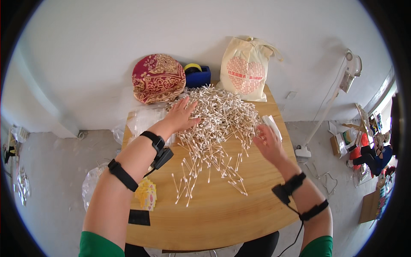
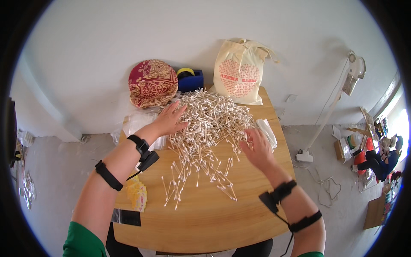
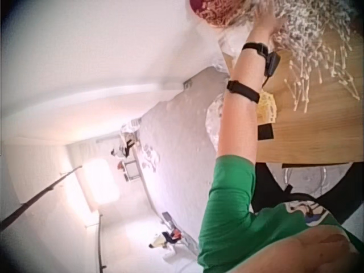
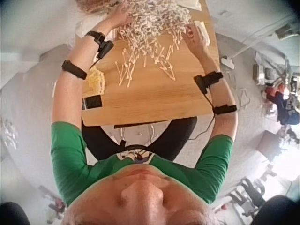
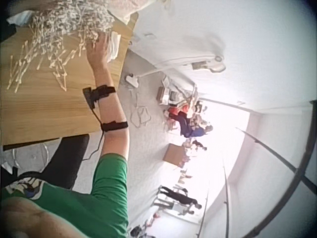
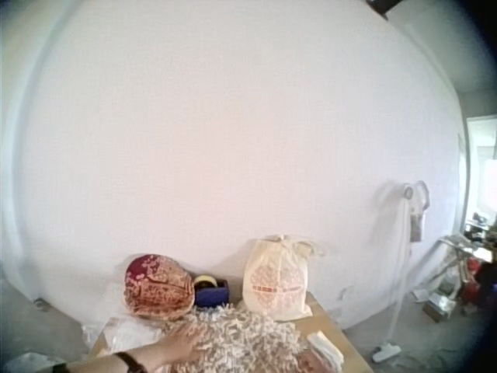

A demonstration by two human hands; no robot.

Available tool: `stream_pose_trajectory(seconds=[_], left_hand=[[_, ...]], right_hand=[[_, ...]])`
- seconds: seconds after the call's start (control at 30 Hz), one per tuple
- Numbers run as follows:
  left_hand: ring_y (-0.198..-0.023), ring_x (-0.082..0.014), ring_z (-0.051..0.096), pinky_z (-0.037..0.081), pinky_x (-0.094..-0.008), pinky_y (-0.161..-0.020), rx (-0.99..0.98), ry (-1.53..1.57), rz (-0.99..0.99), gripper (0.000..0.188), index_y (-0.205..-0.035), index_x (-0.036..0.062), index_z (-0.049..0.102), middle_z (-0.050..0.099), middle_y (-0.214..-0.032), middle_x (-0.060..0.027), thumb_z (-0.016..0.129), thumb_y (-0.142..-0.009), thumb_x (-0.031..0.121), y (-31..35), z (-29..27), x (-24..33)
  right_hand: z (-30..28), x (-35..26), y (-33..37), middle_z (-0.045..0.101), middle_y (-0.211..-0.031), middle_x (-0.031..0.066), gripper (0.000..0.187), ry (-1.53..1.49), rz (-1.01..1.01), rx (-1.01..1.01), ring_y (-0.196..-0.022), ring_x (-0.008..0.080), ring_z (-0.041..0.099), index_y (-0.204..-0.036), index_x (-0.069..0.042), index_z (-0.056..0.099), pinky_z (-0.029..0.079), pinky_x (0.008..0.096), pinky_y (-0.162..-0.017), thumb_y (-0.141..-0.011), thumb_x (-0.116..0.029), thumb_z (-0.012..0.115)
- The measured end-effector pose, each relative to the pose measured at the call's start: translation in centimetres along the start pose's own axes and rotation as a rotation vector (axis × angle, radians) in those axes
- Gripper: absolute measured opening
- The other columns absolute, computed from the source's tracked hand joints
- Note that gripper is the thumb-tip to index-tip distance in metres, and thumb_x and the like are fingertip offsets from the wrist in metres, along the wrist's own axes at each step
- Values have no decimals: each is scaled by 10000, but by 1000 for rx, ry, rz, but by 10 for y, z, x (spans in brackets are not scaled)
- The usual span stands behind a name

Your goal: The person is seen picking up cotton swabs and putting them into small plastic bags.

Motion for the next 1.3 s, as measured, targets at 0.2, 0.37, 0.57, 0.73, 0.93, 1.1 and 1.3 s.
stream_pose_trajectory(seconds=[0.2, 0.37, 0.57, 0.73, 0.93, 1.1, 1.3], left_hand=[[-1435, -383, 158, 145, -502, -1154, 57, -15, -127, 802, -1503, 207, 250, 176, -1545, -225, 335, -889, 716, -74, 27, -4], [-1400, -378, 257, 137, -571, -1134, 91, -11, -141, 810, -1482, 217, 309, 317, -1484, -222, 269, -876, 752, -80, 34, 5], [-1408, -345, 256, 107, -576, -1136, 8, -51, -71, 835, -1466, 206, 348, 306, -1494, -207, 211, -868, 773, -61, 41, 18], [-1411, -330, 253, 98, -579, -1135, -23, -27, 4, 845, -1462, 227, 358, 292, -1505, -185, 199, -854, 792, -37, 46, 43], [-1411, -304, 248, 103, -584, -1135, 8, 17, 63, 747, -1442, 257, 379, 319, -1495, -136, 277, -883, 741, -5, 56, 73], [-1417, -299, 239, 84, -570, -1144, -3, 24, 123, 684, -1430, 270, 386, 303, -1509, -131, 317, -903, 701, 20, 61, 91], [-1427, -323, 209, 47, -566, -1146, -51, 86, 181, 662, -1432, 256, 394, 299, -1510, -157, 388, -907, 660, 46, 45, 110]], right_hand=[[54, 91, -99, 498, -1313, 196, 605, 199, -38, -27, -1212, 391, 481, -1362, -128, 419, 412, 438, -995, -875, -420, 628], [91, 99, -121, 450, -1382, 174, 681, 284, 142, -172, -1275, 364, 432, -1425, -181, 377, 349, 473, -1051, -875, -525, 581], [102, 77, -82, 456, -1385, 153, 676, 305, 233, -214, -1309, 335, 393, -1431, -179, 382, 299, 485, -1081, -880, -524, 568], [90, 49, -26, 469, -1348, 161, 684, 300, 250, -137, -1290, 354, 398, -1425, -173, 383, 301, 495, -1072, -864, -500, 600], [77, 24, 32, 460, -1335, 186, 722, 309, 319, -102, -1285, 378, 386, -1436, -155, 364, 293, 507, -1073, -846, -482, 621], [63, 11, 64, 426, -1380, 210, 745, 314, 332, -186, -1322, 386, 353, -1445, -134, 340, 301, 505, -1075, -857, -512, 598], [-9, 48, 38, 449, -1368, 205, 715, 342, 509, -71, -1288, 384, 401, -1423, -137, 376, 336, 448, -1074, -847, -474, 630]])
Point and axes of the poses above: each hand's wrist, its own y-axis away from the middle knuckle, its own z-axis out of the palm, x = y × z, the point moved 4 cm from there along -y, towards the middle knuckle
